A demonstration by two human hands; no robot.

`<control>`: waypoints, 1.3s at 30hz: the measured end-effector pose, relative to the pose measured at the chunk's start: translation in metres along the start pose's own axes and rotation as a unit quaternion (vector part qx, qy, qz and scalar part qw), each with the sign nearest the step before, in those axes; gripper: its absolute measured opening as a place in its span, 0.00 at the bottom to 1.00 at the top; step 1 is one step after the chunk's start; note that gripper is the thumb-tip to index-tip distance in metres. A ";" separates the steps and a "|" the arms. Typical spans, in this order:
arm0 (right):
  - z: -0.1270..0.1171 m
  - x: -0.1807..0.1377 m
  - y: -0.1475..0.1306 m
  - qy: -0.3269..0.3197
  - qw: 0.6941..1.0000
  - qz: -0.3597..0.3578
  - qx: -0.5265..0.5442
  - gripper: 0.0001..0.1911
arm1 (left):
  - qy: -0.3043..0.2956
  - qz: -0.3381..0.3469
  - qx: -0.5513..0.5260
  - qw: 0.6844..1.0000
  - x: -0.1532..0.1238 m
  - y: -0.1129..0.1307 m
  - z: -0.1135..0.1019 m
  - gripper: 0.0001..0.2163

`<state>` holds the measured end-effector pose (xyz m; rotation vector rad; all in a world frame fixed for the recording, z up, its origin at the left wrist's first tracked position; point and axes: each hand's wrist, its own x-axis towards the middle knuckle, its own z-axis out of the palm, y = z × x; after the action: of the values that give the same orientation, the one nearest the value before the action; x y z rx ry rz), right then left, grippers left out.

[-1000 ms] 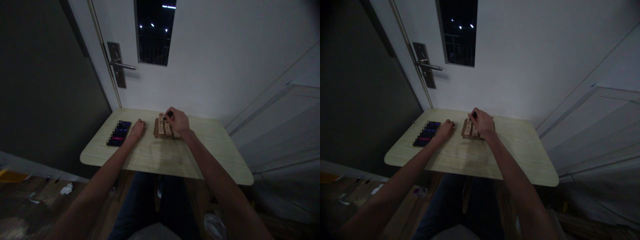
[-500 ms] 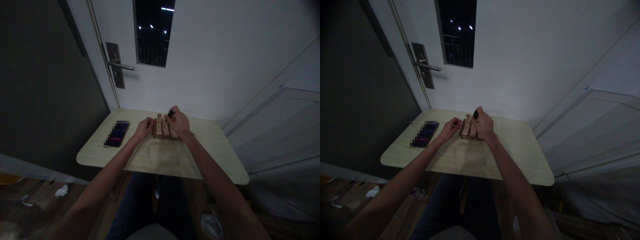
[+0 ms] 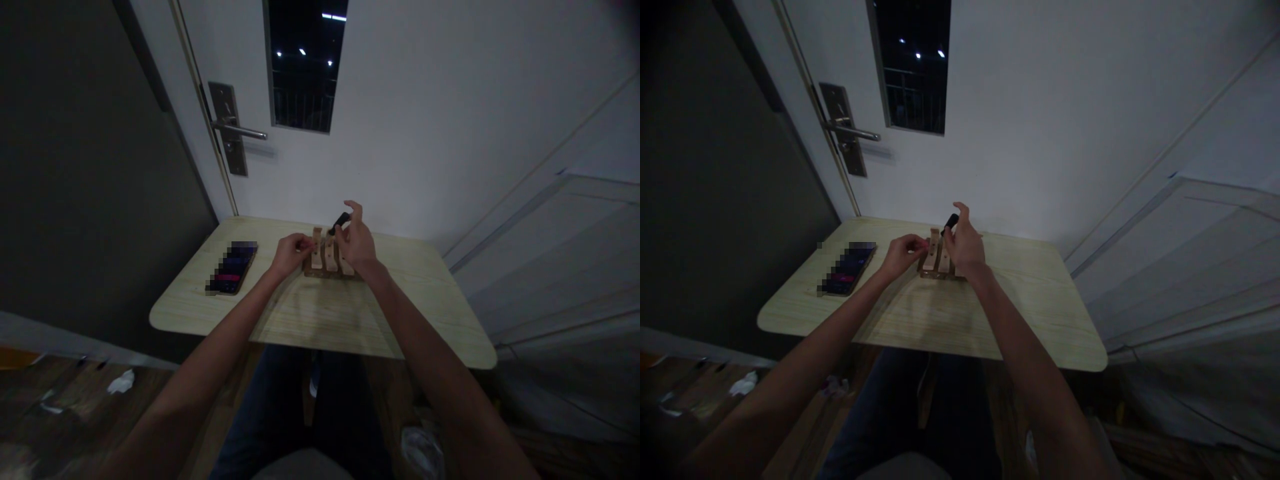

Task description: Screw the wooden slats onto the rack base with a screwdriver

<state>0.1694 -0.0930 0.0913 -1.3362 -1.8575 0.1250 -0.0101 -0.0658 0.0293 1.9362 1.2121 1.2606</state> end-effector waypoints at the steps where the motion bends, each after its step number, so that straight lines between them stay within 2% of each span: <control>1: 0.000 0.001 0.001 0.002 1.000 -0.009 0.005 0.27 | -0.002 0.000 0.013 1.000 0.000 0.000 0.000 0.07; 5: 0.000 0.004 0.000 -0.006 0.998 -0.066 0.012 0.24 | -0.004 -0.004 0.075 0.997 0.002 0.001 0.000 0.08; 8: -0.001 0.005 -0.004 -0.013 0.997 -0.075 0.001 0.18 | -0.004 -0.010 0.085 0.996 0.002 0.002 0.000 0.08; 17: 0.005 0.005 -0.002 0.021 0.998 -0.054 0.033 0.08 | -0.004 0.012 -0.020 1.000 0.002 0.005 0.002 0.08; 19: 0.007 0.007 -0.001 0.008 0.998 -0.066 0.019 0.06 | 0.010 0.018 -0.032 0.999 0.003 0.008 0.004 0.08; 21: 0.008 0.008 -0.001 -0.023 0.997 -0.079 0.000 0.09 | 0.022 0.025 -0.025 0.999 0.004 0.010 0.005 0.08; 26: 0.009 0.010 -0.006 -0.098 0.990 -0.090 -0.040 0.11 | 0.027 0.052 0.042 0.997 0.004 0.016 0.003 0.08; 32: 0.008 0.014 -0.009 -0.136 0.981 -0.113 -0.077 0.07 | 0.044 0.065 0.083 0.993 0.002 0.024 -0.002 0.06; 39: 0.006 0.015 -0.015 -0.136 0.979 -0.117 -0.094 0.07 | 0.044 0.080 0.064 0.994 0.003 0.027 -0.005 0.06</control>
<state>0.1529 -0.0848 0.1026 -1.2635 -2.2933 0.0087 -0.0032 -0.0751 0.0539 2.1263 1.2272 1.3930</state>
